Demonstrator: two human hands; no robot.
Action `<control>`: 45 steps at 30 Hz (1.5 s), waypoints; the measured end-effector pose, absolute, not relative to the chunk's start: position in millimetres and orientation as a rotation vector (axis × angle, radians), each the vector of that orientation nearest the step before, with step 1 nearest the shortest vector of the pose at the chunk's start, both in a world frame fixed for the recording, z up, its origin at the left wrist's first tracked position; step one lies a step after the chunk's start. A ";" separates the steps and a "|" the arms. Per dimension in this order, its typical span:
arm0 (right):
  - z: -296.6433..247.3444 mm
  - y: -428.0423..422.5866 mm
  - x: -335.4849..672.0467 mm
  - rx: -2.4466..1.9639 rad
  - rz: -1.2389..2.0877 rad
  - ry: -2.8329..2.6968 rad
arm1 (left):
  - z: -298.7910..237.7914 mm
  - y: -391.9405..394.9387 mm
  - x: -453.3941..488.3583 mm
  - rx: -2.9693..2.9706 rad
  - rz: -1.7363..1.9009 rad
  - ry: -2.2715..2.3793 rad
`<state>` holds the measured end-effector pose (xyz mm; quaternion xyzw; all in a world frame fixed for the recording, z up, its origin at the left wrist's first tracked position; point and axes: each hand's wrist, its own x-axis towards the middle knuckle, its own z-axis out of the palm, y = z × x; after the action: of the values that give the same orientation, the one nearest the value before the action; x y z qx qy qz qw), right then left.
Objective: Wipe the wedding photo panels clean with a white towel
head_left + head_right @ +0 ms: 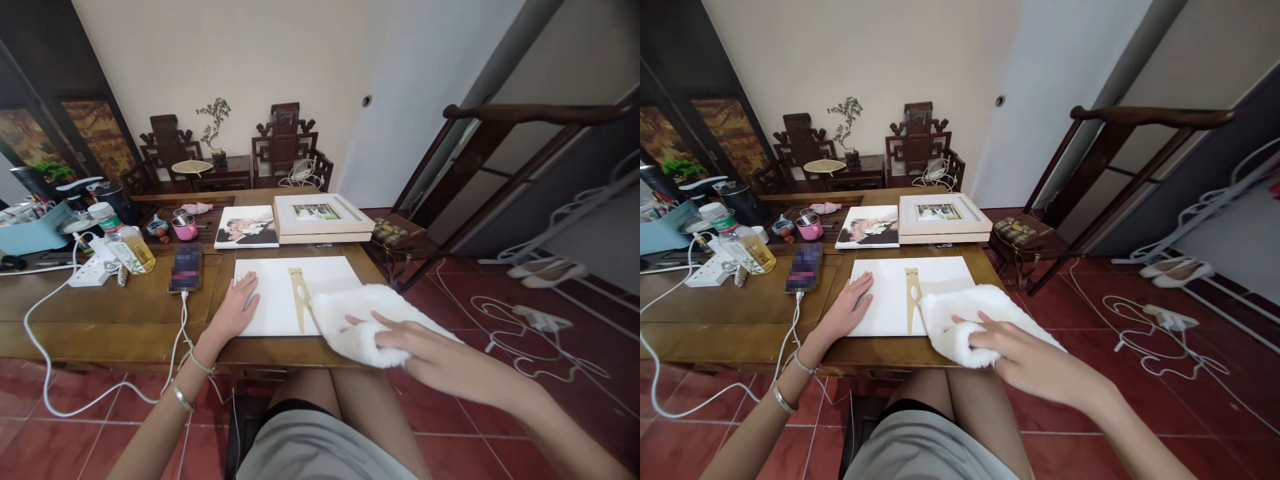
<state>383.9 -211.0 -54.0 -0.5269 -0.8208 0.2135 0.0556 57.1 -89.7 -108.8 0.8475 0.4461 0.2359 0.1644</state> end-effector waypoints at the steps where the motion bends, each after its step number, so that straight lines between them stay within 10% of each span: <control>1: -56.8 -200.9 386.8 -1.617 0.645 -2.468 | -108.8 -89.7 57.0 2.414 0.672 1.273; 12: -60.8 -74.2 374.0 -1.692 0.475 -2.314 | -106.4 -89.8 57.0 2.417 0.639 1.296; 26: -37.7 -198.0 368.9 -1.774 0.754 -2.521 | -109.1 -90.3 57.6 2.426 0.628 1.301; 45: -64.9 -146.0 280.8 -1.328 0.167 -2.659 | -110.9 -87.5 56.2 2.434 0.629 1.281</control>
<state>280.8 -146.0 -64.9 -0.4445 -0.8903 0.0559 0.0821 56.2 -87.5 -110.9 0.8517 0.4482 0.2200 0.1594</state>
